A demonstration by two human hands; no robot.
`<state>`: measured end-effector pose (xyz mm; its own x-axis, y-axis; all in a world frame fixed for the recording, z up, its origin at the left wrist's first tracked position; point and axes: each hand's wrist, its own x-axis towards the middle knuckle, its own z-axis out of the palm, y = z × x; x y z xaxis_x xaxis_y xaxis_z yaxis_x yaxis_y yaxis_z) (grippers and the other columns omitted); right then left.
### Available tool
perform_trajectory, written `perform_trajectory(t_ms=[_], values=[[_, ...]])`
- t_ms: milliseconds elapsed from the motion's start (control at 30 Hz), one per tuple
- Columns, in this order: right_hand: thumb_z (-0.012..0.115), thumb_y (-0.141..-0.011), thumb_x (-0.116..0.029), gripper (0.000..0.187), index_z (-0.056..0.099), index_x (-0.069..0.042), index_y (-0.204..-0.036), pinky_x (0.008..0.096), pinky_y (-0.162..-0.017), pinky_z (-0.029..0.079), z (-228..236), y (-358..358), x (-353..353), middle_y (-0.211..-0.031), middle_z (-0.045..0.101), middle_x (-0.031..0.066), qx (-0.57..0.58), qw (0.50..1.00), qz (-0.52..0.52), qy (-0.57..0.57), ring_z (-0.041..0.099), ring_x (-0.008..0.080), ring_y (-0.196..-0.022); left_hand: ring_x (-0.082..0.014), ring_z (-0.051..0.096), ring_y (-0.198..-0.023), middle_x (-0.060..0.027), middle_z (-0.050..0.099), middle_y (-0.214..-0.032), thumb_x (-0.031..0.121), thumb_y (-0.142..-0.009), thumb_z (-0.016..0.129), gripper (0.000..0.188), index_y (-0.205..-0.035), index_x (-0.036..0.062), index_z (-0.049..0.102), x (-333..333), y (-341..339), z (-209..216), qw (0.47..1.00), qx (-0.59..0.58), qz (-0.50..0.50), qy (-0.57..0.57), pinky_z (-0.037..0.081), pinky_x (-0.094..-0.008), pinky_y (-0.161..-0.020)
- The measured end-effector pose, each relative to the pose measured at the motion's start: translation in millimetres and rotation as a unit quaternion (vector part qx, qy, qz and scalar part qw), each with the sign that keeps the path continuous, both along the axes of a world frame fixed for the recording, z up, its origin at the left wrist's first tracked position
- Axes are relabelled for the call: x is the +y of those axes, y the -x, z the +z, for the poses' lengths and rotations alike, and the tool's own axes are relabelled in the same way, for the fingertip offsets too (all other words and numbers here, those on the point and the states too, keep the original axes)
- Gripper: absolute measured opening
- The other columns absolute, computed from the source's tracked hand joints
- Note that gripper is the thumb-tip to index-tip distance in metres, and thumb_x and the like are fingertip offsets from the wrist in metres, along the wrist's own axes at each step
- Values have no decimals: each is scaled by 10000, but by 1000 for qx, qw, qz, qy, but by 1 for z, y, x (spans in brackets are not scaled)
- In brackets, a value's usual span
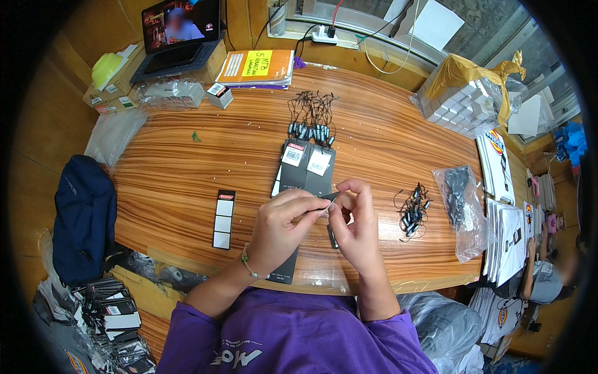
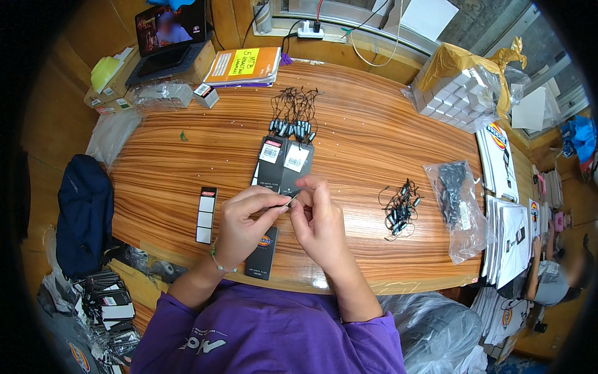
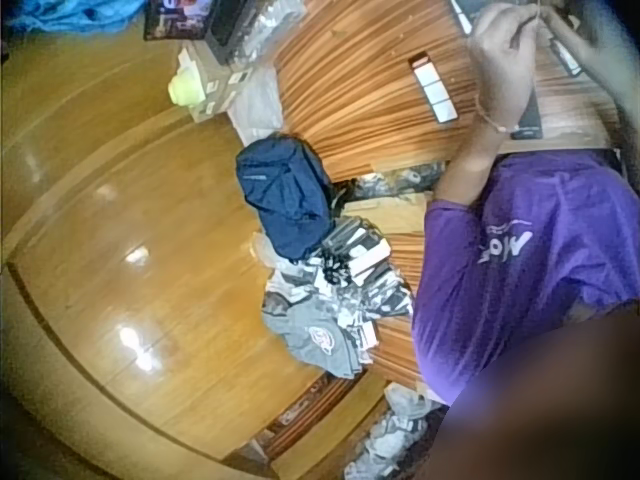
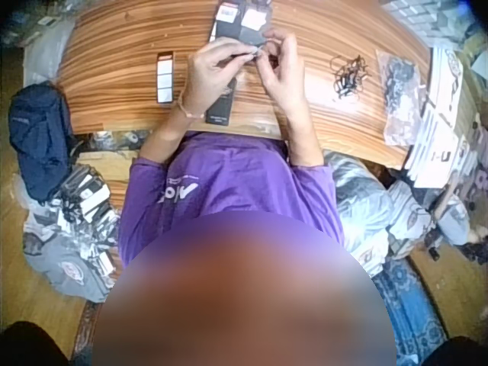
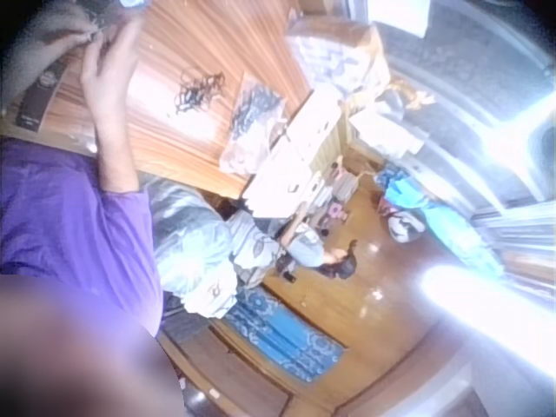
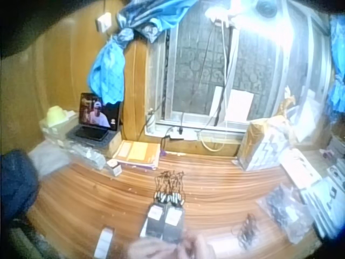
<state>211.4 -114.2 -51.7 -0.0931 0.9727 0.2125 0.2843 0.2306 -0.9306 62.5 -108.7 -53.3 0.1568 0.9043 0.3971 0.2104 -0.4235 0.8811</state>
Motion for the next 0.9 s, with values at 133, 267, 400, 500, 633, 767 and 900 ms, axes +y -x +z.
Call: perform_trajectory(t_ms=[133, 267, 400, 500, 633, 767, 900], values=[[506, -847, 30, 245, 459, -4, -1085, 215, -644, 420, -6, 1, 1, -758, 567, 35, 103, 995, -13, -6, 538, 93, -697, -191, 580, -717, -73, 583, -793, -55, -675, 660, 240, -887, 56, 675, 1, -2, 4, 999, 17, 16, -42, 475, -277, -610], [484, -888, -19, 185, 495, 12, -1071, 204, -728, 404, -2, -7, -1, -871, 576, 30, 212, 972, 46, 90, 519, 65, -819, -181, 499, -721, -26, 496, -754, -67, -618, 669, 321, -887, 108, 689, 1, 4, 4, 978, 128, 54, -157, 457, -281, -638], [502, -896, -49, 119, 519, -1, -1004, 179, -696, 380, 0, -8, 4, -849, 558, 5, 280, 944, 79, 155, 497, 46, -790, -184, 450, -710, -12, 430, -724, -12, -614, 678, 285, -863, 126, 696, 1, 2, -1, 958, 166, 54, -226, 432, -309, -668], [510, -890, -46, 64, 530, -15, -942, 187, -702, 380, -10, -12, 9, -856, 541, 5, 293, 935, 90, 180, 486, 52, -798, -174, 421, -686, -10, 381, -697, 7, -617, 698, 254, -841, 126, 702, 1, 3, -5, 945, 189, 37, -265, 409, -324, -665], [512, -889, -61, 37, 537, -34, -886, 208, -735, 382, -17, -3, 11, -925, 514, 36, 217, 972, 34, 86, 464, 67, -837, -170, 424, -681, -10, 388, -711, 0, -635, 690, 238, -838, 123, 700, 2, 5, -5, 948, 194, 7, -252, 406, -317, -657], [495, -906, -106, 70, 517, -39, -898, 206, -742, 373, -4, -12, 26, -954, 499, 65, 325, 943, -54, -49, 445, 85, -813, -155, 439, -664, -19, 413, -724, -22, -652, 684, 214, -826, 104, 698, -1, 2, -8, 985, 103, 19, -135, 395, -277, -602], [488, -911, -102, 75, 495, -33, -939, 210, -657, 393, 32, -17, 37, -854, 537, 79, 437, 895, 62, -62, 465, 90, -711, -85, 487, -734, -30, 447, -836, -74, -737, 639, 174, -895, -7, 611, -5, -3, -14, 990, -101, -19, 97, 456, -204, -634]])
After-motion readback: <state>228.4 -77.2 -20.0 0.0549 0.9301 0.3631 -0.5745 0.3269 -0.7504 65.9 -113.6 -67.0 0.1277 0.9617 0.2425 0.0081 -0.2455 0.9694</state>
